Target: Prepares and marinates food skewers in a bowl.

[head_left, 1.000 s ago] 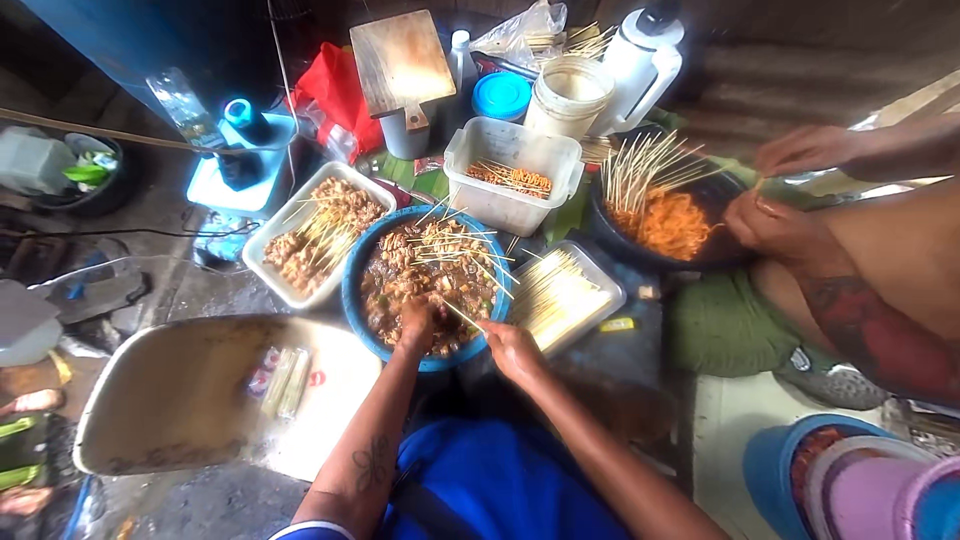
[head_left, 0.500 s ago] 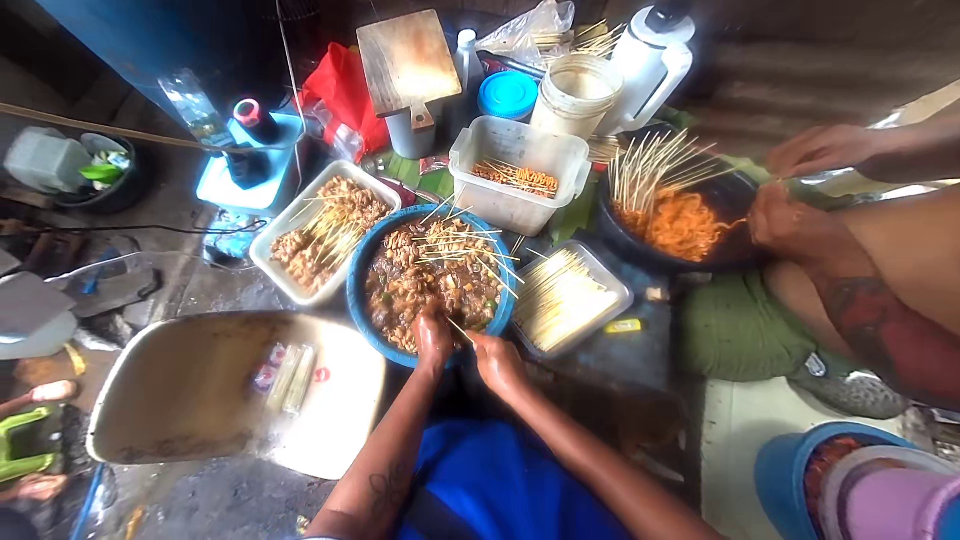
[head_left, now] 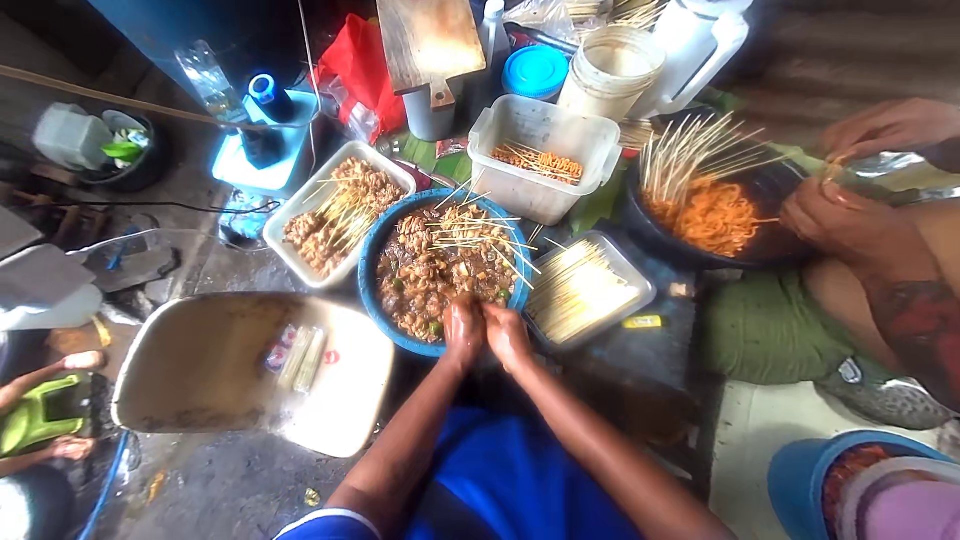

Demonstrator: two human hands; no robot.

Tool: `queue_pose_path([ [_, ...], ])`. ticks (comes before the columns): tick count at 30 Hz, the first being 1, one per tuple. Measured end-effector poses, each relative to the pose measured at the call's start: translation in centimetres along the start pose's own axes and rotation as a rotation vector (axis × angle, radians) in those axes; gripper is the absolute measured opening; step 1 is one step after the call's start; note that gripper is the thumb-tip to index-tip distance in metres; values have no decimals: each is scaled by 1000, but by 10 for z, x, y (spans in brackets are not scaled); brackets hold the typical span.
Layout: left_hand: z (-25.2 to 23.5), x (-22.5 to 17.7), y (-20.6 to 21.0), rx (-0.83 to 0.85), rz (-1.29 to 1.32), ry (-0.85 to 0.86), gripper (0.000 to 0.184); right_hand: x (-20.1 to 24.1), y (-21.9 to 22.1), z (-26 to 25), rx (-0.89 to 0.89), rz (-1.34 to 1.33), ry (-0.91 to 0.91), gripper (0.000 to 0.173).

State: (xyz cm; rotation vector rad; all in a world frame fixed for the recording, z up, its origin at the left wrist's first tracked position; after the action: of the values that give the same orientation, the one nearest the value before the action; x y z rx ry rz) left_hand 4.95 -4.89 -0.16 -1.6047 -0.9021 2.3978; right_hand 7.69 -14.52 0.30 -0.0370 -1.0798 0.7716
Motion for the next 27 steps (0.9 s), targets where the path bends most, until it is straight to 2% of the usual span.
queue_pose_path([
  [2, 14, -4, -9, 14, 60, 37, 23, 3, -8, 6, 36, -14, -51, 32],
  [3, 18, -1, -14, -30, 126, -3, 23, 5, -8, 6, 64, -12, -63, 33],
  [5, 11, 17, -20, -183, 410, -244, 29, 5, -4, 7, 112, -5, -37, 35],
  [7, -1, 26, -25, -246, 839, -495, 37, 3, 1, 8, 160, -1, -12, 36],
  [9, -9, 28, -28, -257, 1149, -683, 27, 1, 9, 10, 215, 10, 15, 39],
  [12, -10, 33, -23, -180, 1369, -762, 32, -5, 20, 13, 253, 23, 47, 40],
  [17, 3, 42, -17, -246, 1346, -758, 40, -1, 35, 30, 237, -13, 24, 36],
  [22, 17, 29, -6, -235, 1237, -767, 25, 10, 38, 21, 162, -11, -37, 34],
  [24, 10, 30, -6, -161, 990, -678, 24, 6, 25, 17, 145, 4, -5, 35],
  [27, -13, 40, -18, -54, 431, -349, 29, -10, -6, 7, 65, -20, 86, 39],
])
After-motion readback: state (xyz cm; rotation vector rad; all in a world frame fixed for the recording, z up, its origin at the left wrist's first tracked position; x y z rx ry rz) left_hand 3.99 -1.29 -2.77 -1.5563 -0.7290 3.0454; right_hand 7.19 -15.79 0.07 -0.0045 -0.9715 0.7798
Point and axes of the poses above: each hand's wrist, its own z-axis away from the middle knuckle, its own y-axis out of the palm, x = y × z, the point moved 5 cm from there along -z, towards the middle knuckle, and after that the axes turned 3 degrees about x, right-handed, at the moved point
